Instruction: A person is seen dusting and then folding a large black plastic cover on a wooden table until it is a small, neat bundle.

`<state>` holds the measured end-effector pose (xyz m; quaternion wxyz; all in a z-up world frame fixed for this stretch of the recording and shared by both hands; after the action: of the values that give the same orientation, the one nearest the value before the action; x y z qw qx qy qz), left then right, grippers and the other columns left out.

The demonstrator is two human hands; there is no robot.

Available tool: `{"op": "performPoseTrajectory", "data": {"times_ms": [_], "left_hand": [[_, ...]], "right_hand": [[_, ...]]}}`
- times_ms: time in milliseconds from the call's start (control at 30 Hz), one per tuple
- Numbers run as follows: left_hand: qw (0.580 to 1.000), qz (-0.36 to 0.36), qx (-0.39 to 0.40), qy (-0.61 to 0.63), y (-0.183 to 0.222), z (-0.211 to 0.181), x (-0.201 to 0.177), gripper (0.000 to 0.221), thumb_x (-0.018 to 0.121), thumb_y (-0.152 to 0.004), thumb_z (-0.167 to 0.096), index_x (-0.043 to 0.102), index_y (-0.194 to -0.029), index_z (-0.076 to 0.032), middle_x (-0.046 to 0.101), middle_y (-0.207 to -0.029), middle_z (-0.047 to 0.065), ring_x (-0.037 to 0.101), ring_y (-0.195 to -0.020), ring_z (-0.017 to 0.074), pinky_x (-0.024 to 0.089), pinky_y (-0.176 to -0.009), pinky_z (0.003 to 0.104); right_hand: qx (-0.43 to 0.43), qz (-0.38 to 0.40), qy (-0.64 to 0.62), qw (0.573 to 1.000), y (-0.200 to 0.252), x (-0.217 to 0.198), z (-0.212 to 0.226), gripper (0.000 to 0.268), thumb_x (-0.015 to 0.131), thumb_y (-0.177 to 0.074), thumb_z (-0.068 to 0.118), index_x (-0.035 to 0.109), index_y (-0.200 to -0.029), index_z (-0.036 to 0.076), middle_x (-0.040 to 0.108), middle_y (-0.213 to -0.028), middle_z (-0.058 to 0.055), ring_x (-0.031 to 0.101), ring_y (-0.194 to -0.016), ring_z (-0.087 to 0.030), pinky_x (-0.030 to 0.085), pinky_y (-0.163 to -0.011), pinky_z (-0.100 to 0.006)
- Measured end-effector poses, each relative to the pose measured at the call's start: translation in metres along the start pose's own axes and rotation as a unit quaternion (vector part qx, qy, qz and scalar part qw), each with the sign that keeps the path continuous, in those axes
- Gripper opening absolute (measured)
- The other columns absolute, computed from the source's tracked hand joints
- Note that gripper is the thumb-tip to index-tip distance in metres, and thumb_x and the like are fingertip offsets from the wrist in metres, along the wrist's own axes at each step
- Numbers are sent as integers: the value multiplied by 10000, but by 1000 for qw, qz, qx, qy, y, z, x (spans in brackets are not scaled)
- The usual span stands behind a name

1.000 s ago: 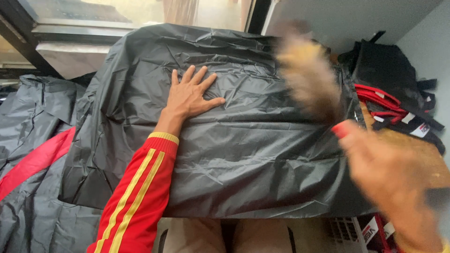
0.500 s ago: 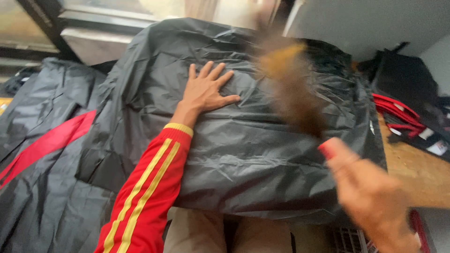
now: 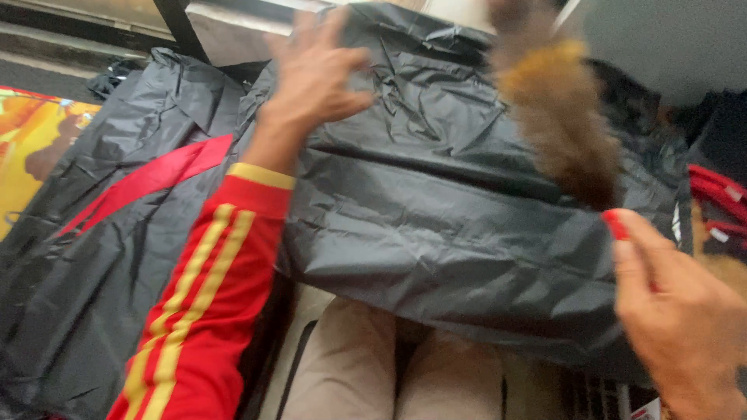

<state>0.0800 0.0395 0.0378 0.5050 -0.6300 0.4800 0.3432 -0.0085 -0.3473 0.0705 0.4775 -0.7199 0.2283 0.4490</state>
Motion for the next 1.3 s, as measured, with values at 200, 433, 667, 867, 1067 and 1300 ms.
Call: {"op": "performPoseTrajectory", "data": {"times_ms": [200,433,667,867,1067,1300], "left_hand": [[922,271,-270,-62,79,54,31,1020,836,-467,-643,401,-1365,-434,-177,-1574,137,-180,-1352,576,-21,-1015,775],[900,313,-303,-23,82,50,34,1066,859,-536,-546,291,-1435,-468,-258,-1554,83,-131,-1403,506,138,-1061,740],[899,308,-311,23,79,59,42,1062,888,-506,-484,313,-1396,-405,-216,-1573,85,-129,-1412,492,149,-1057,734],[930,231,-284,21,73,71,39,1166,934,-363,-560,403,-1386,-389,-21,-1570,179,46,-1393,536,265,-957,774],[939,54,-328,91,99,106,-7,1095,866,-583,-518,261,-1463,-274,22,-1531,170,122,-1410,371,273,-940,781],[852,-61,-374,361,138,171,54,223,783,-756,-305,615,-806,-166,546,-703,-46,453,-607,48,348,-545,210]], "right_hand": [[-110,1,86,990,-10,5,108,361,579,-946,412,609,-1303,455,557,-657,94,552,-484,-160,320,-371,-314],[40,143,100,984,-93,95,71,207,494,-922,545,604,-1095,514,704,-678,-106,712,-636,-404,506,-521,-486],[-122,72,78,987,-57,44,146,354,517,-859,537,552,-1211,526,590,-561,36,623,-389,-256,417,-310,-380],[-55,3,74,996,-87,63,103,253,521,-949,391,673,-1150,369,596,-506,-55,642,-446,-293,524,-453,-429],[-99,-80,157,979,-35,-16,119,305,630,-973,503,641,-1276,536,459,-585,95,487,-394,-185,288,-340,-316],[-200,29,19,979,11,-11,148,431,566,-832,476,576,-1263,471,494,-550,57,518,-344,-229,317,-286,-361]]}}
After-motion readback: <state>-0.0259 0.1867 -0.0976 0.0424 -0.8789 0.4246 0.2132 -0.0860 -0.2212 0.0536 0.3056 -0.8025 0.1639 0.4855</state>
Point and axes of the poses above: each hand's wrist, its own y-axis away from the middle knuckle, its own x-axis out of the palm, z = x × y, the point moved 10 cm from there along -y, towards the middle knuckle
